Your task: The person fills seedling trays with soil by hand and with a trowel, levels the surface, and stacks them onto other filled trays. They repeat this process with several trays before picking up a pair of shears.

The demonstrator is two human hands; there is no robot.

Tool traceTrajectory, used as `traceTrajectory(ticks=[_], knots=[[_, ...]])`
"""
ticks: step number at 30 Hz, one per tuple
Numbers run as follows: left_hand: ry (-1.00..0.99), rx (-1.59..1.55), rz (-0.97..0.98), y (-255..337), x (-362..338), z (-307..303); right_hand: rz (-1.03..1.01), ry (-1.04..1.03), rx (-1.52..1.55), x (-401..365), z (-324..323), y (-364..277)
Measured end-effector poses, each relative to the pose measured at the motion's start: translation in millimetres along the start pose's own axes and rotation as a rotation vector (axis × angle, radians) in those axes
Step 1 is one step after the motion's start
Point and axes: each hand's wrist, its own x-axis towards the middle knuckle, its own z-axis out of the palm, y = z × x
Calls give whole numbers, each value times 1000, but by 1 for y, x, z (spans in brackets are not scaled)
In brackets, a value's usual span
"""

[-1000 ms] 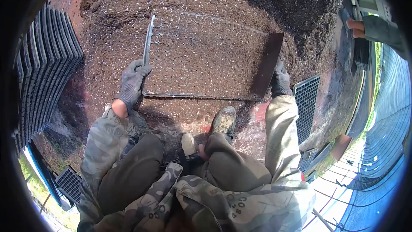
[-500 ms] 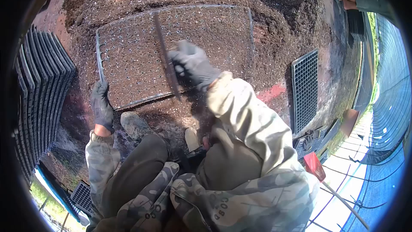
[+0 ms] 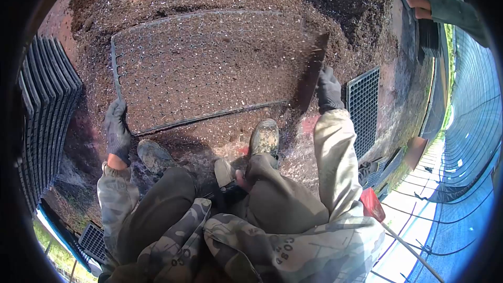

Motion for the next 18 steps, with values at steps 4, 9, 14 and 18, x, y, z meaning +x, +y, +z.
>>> traceTrajectory(ticks=[4,9,14,18], knots=[[40,-69,-124,-8,9,-5,-19,223,-60,10,-53,8],[-60,152,11,-9,-9,-23,-184,146,-714,22,49,18],[-87,363,41,-12,-42,-26,-401,73,-675,7,144,-61],[-111,19,-170,-7,-53,-15,-357,-173,-821,-61,229,-115]])
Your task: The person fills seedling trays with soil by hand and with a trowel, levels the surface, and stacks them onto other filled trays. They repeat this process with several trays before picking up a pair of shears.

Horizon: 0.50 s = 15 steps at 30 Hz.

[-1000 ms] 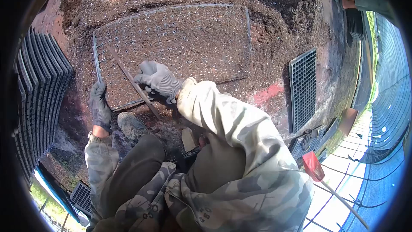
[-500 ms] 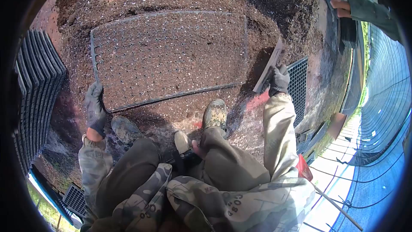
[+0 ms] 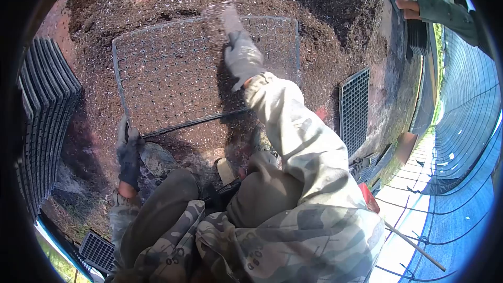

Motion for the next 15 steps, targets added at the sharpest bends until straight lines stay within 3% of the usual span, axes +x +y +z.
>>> traceTrajectory(ticks=[1,2,4,6,8,12,13,14,15], knots=[[26,-26,-48,0,2,-1,8,-109,-24,1,10,-21],[54,-47,-97,-1,3,-3,-174,-128,-222,11,29,-32],[72,-56,-78,-3,3,-5,-277,-266,-250,4,24,-74],[97,-44,-64,-7,5,-8,-553,-55,93,-4,46,-92],[86,-189,25,-15,5,-16,-571,-84,178,-11,60,-104],[142,-306,-87,-6,1,-10,-630,-180,399,-10,99,-126],[179,-297,-84,-3,-1,-10,-703,-267,93,-6,105,-124],[189,-327,-134,-1,-2,-9,-723,-283,108,-8,100,-125],[194,-360,-187,0,-3,-10,-903,-432,-33,-9,91,-127]])
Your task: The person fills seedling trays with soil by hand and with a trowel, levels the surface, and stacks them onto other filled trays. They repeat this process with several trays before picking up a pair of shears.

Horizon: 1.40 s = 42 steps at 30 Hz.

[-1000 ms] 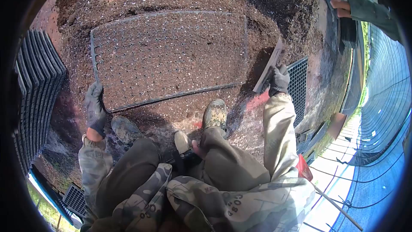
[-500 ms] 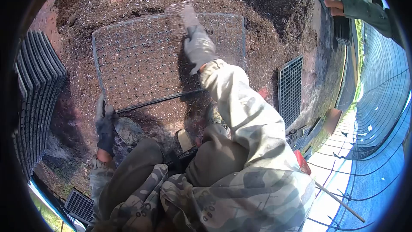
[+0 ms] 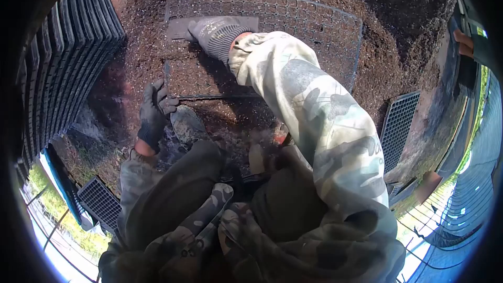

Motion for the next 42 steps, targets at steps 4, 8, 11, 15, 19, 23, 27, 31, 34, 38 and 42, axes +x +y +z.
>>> traceTrajectory(ticks=[4,8,11,15,19,23,27,31,34,38,42], knots=[[11,104,5,-3,18,-19,-73,-380,-146,-29,-26,-38],[70,346,195,-4,34,-24,-58,-577,-436,-108,-25,-17],[-79,403,792,-24,57,-48,98,-557,-499,-169,-34,22],[30,741,737,-5,27,-28,280,-512,-601,-270,-46,101],[-75,544,332,-8,20,-29,275,-519,-887,-396,-51,196],[-128,508,226,-6,13,-23,452,-577,-825,-452,-55,231],[-82,719,211,11,25,-14,754,-375,-441,-402,-77,168],[-106,662,205,51,54,29,729,38,248,-407,-51,210],[-21,1018,647,92,91,76,889,366,808,-377,-40,211],[85,1370,1042,136,136,129,815,545,871,-339,-32,233],[86,1805,979,144,127,152,849,573,905,-338,-26,224]])
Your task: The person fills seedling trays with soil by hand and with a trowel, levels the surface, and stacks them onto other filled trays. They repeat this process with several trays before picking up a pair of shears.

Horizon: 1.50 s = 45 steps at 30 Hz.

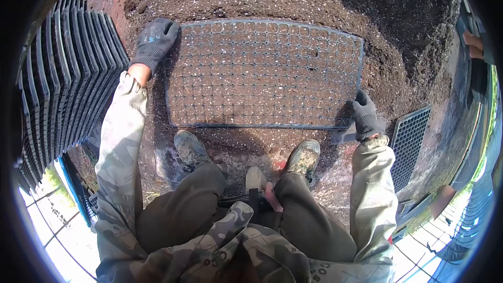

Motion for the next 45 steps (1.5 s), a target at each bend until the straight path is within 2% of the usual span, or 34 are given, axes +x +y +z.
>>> traceTrajectory(ticks=[3,4,5,9,10,13,15,16,17,18,19,20,22,24,26,27,29,31,33,35,37,39,41,42,43,45], knots=[[-35,84,26,15,-7,-10,-6,24,35,-17,2,6],[91,129,114,17,-8,-2,6,-14,48,-22,1,15],[82,123,120,30,-5,-1,17,-52,62,-26,0,19],[-122,-156,347,130,4,4,74,-44,117,-44,21,11],[31,-15,586,156,2,9,72,-40,114,-45,21,15],[-32,-199,640,221,-5,18,105,-58,98,-39,16,23],[-100,-376,695,256,-9,24,-80,180,-115,-31,25,4],[-139,-464,725,269,-13,27,-297,274,-356,-27,28,-8],[-178,-553,759,276,-18,32,-376,290,-463,-30,38,-39],[-70,-587,698,273,-24,35,-453,313,-569,-33,52,-70],[-46,-636,663,262,-26,29,-593,283,-573,-25,63,-84],[-25,-689,634,246,-29,21,-642,246,-651,-24,81,-107],[-29,-835,529,215,-37,6,-832,86,-764,-9,117,-137],[58,-871,422,188,-53,6,-915,-22,-952,4,154,-155],[93,-804,290,155,-72,14,-837,-86,-1207,22,181,-157],[97,-841,250,142,-81,11,-828,-82,-1211,24,175,-161],[98,-866,160,111,-101,6,-541,-94,-1403,23,158,-173],[97,-864,102,74,-123,9,-406,72,-1459,38,118,-149],[178,-989,-103,38,-144,20,-221,219,-1481,44,70,-135],[207,-995,-155,8,-161,25,21,196,-1500,50,23,-114],[190,-985,-215,0,-182,22,49,310,-1312,21,8,-105],[200,-522,6,13,-192,11,-305,440,-1099,-11,18,-77],[207,-402,266,35,-198,19,-440,305,-1079,-63,58,-68],[229,-373,377,55,-201,20,-655,212,-955,-75,79,-50],[147,-369,424,73,-205,19,-809,135,-1002,-93,104,-43],[34,-379,508,107,-212,22,-823,-118,-1014,-124,146,-44]])
